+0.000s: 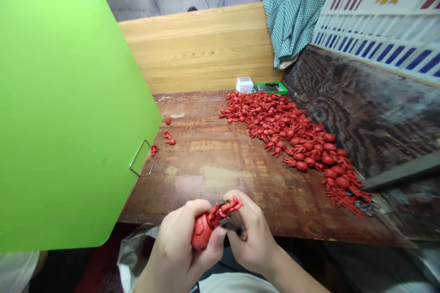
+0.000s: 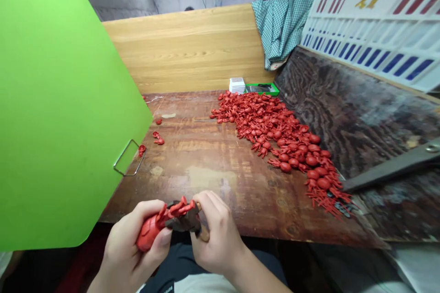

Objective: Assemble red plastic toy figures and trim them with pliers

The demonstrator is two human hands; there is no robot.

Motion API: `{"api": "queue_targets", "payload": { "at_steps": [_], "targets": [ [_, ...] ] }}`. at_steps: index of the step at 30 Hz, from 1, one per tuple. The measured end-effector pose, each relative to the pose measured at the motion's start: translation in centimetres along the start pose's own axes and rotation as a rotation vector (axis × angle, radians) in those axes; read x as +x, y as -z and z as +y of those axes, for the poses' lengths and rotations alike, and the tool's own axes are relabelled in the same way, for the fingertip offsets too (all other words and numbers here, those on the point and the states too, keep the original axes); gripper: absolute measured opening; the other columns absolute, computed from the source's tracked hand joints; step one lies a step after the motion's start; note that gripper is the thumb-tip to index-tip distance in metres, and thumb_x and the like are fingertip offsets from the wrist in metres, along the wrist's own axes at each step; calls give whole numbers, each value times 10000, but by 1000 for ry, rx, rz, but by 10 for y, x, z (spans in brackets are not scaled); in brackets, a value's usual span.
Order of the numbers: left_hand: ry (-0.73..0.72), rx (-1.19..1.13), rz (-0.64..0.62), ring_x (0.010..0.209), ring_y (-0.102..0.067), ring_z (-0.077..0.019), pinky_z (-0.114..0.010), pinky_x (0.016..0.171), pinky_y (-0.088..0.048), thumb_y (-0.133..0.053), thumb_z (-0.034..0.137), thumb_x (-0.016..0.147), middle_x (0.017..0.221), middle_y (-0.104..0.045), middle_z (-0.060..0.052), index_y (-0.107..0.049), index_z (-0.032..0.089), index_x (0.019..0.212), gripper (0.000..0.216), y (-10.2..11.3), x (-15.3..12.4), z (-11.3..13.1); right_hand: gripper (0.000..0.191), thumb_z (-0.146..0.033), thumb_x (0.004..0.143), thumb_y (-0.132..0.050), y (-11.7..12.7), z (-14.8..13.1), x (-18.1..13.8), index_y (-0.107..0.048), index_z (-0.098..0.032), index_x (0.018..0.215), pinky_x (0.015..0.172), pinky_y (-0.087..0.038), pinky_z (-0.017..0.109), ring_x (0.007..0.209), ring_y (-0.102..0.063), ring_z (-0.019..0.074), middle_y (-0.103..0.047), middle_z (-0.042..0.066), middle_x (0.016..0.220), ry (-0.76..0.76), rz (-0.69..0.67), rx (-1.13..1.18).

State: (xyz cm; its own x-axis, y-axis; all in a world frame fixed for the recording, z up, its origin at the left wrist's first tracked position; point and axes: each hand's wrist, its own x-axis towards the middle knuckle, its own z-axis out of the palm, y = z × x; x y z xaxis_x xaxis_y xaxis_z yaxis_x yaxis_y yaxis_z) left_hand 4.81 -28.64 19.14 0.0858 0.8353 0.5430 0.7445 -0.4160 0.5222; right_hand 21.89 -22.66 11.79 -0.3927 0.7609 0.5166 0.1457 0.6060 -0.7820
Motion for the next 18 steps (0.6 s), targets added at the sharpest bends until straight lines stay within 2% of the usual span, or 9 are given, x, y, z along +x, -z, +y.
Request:
{"api": "queue_targets", "payload": {
  "at_steps": [6, 9, 12, 15, 18],
  "targets": [
    [-78, -84, 10, 467, -573, -115, -227, 467, -448, -496, 773, 1010, 684, -689, 29, -652, 237, 1066, 561, 3, 9, 8, 35, -214, 924, -524, 4, -1, 1, -508, -235, 900, 647, -461, 317, 738, -586, 199, -586, 22, 838, 53, -26, 73],
    [-177, -58, 61, 433, -534, -125, -253, 465, -426, -478, 673, 1068, 598, -615, 39, -598, 250, 911, 467, 3, 14, 7, 40, -210, 916, -538, 4, -3, 1, -511, -235, 901, 647, -454, 316, 739, -583, 199, -582, 20, 837, 50, -36, 85],
    [-260, -25, 112, 419, -506, -145, -282, 451, -400, -562, 529, 1055, 554, -555, 40, -562, 264, 840, 341, 3, 15, 2, 21, -211, 916, -546, 1, -8, -2, -538, -229, 908, 650, -463, 322, 750, -595, 208, -605, 34, 847, 8, -52, 101],
    [-272, 5, 132, 429, -518, -162, -294, 451, -405, -616, 468, 1014, 542, -543, 34, -571, 266, 822, 282, 4, 13, -3, 32, -219, 922, -544, -4, -11, -5, -570, -224, 905, 647, -465, 319, 755, -606, 212, -626, 42, 846, -20, -58, 123],
    [-266, 31, 152, 408, -499, -157, -297, 441, -398, -576, 471, 1025, 523, -517, 34, -536, 266, 765, 334, 5, 11, -3, 42, -219, 919, -566, -8, -12, -8, -607, -224, 923, 649, -463, 306, 761, -614, 210, -648, 41, 853, -22, -39, 118]
  ]
}}
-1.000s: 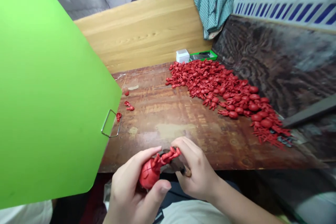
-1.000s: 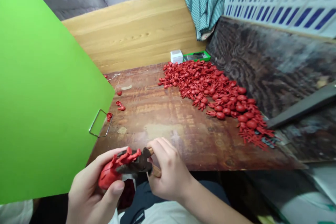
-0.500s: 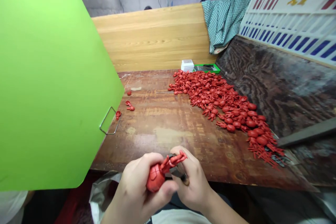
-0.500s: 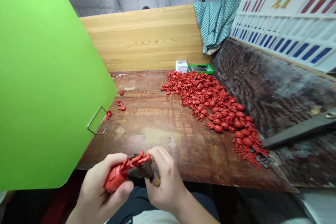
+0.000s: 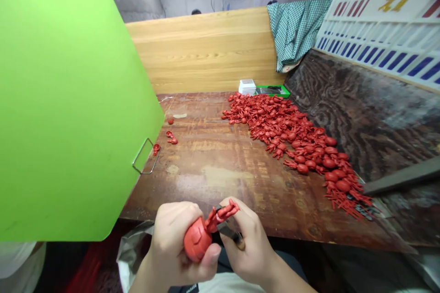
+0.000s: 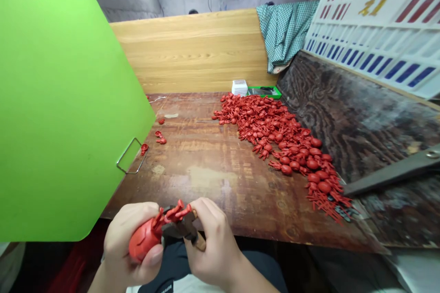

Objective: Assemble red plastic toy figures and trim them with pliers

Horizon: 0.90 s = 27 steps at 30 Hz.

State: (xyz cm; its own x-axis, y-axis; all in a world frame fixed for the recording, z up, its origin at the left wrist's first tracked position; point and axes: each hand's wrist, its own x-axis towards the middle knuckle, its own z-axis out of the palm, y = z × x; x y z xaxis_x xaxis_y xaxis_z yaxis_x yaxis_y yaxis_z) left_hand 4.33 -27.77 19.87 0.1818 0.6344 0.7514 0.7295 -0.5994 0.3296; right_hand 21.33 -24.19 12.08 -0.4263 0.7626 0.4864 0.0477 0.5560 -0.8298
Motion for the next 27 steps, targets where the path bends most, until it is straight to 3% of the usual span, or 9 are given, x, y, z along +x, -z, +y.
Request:
{"api": "queue_targets", "payload": {
  "at_steps": [4, 7, 10, 13, 16, 19, 23, 25, 27],
  "targets": [
    [23, 46, 49, 396, -480, -138, -281, 447, -396, -571, 457, 1034, 515, -499, 40, -504, 257, 713, 384, -1, -1, 2, 70, -231, 960, -584, -1, -1, 0, -651, -223, 976, 713, -471, 314, 810, -634, 216, -691, 52, 905, -35, -7, 0],
    [140, 0, 36, 418, -465, -123, -266, 452, -367, -600, 370, 1011, 537, -492, 46, -512, 243, 702, 346, -4, -4, 5, 206, -405, 1053, -573, 5, -4, 3, -652, -219, 1015, 791, -480, 342, 876, -624, 234, -687, 74, 972, -131, -80, 87],
    [437, -124, 53, 425, -386, -104, -261, 436, -284, -551, 328, 1027, 537, -425, 59, -485, 231, 667, 378, -8, -9, 7, 571, -742, 1058, -442, 14, -7, 2, -655, -220, 1149, 894, -484, 383, 959, -588, 250, -651, 90, 1066, -288, -315, 358],
    [757, -197, 110, 453, -317, -111, -277, 444, -229, -523, 430, 1030, 522, -348, 56, -391, 240, 599, 490, -12, -13, 6, 777, -896, 993, -314, 17, -4, -9, -651, -210, 1134, 763, -456, 341, 780, -521, 189, -604, 52, 923, -576, -542, 867],
    [996, -276, 145, 507, -330, -131, -281, 475, -250, -511, 592, 997, 545, -349, 37, -374, 248, 574, 562, -15, -16, 0, 649, -820, 872, -702, 9, 4, -29, -603, -220, 1097, 638, -371, 267, 654, -421, 116, -533, -12, 828, -817, -582, 1144],
    [1138, -376, 132, 525, -361, -146, -287, 497, -286, -510, 696, 967, 545, -384, 22, -413, 244, 554, 620, -17, -21, -3, 647, -667, 789, -909, 1, 10, -50, -574, -236, 1136, 646, -318, 241, 691, -374, 91, -486, -32, 885, -763, -510, 1103],
    [1138, -366, 152, 565, -415, -161, -290, 540, -327, -413, 715, 1023, 570, -452, 2, -462, 231, 578, 660, -16, -29, 1, 847, -805, 638, -925, 3, 15, -61, -587, -237, 1167, 702, -313, 273, 760, -365, 122, -477, -21, 918, -599, -486, 1067],
    [1108, -320, 164, 574, -417, -164, -292, 545, -332, -434, 711, 1022, 575, -455, 4, -456, 233, 586, 647, -14, -32, 2, 863, -811, 660, -905, 9, 17, -62, -606, -239, 1233, 745, -338, 291, 805, -382, 145, -487, -3, 955, -556, -468, 997],
    [1086, -273, 156, 579, -428, -167, -294, 545, -333, -463, 691, 1020, 580, -468, 4, -473, 231, 595, 626, -11, -34, 0, 774, -737, 767, -881, 15, 21, -64, -617, -253, 1310, 790, -367, 298, 863, -420, 162, -508, 24, 1019, -563, -436, 941]
  ]
}}
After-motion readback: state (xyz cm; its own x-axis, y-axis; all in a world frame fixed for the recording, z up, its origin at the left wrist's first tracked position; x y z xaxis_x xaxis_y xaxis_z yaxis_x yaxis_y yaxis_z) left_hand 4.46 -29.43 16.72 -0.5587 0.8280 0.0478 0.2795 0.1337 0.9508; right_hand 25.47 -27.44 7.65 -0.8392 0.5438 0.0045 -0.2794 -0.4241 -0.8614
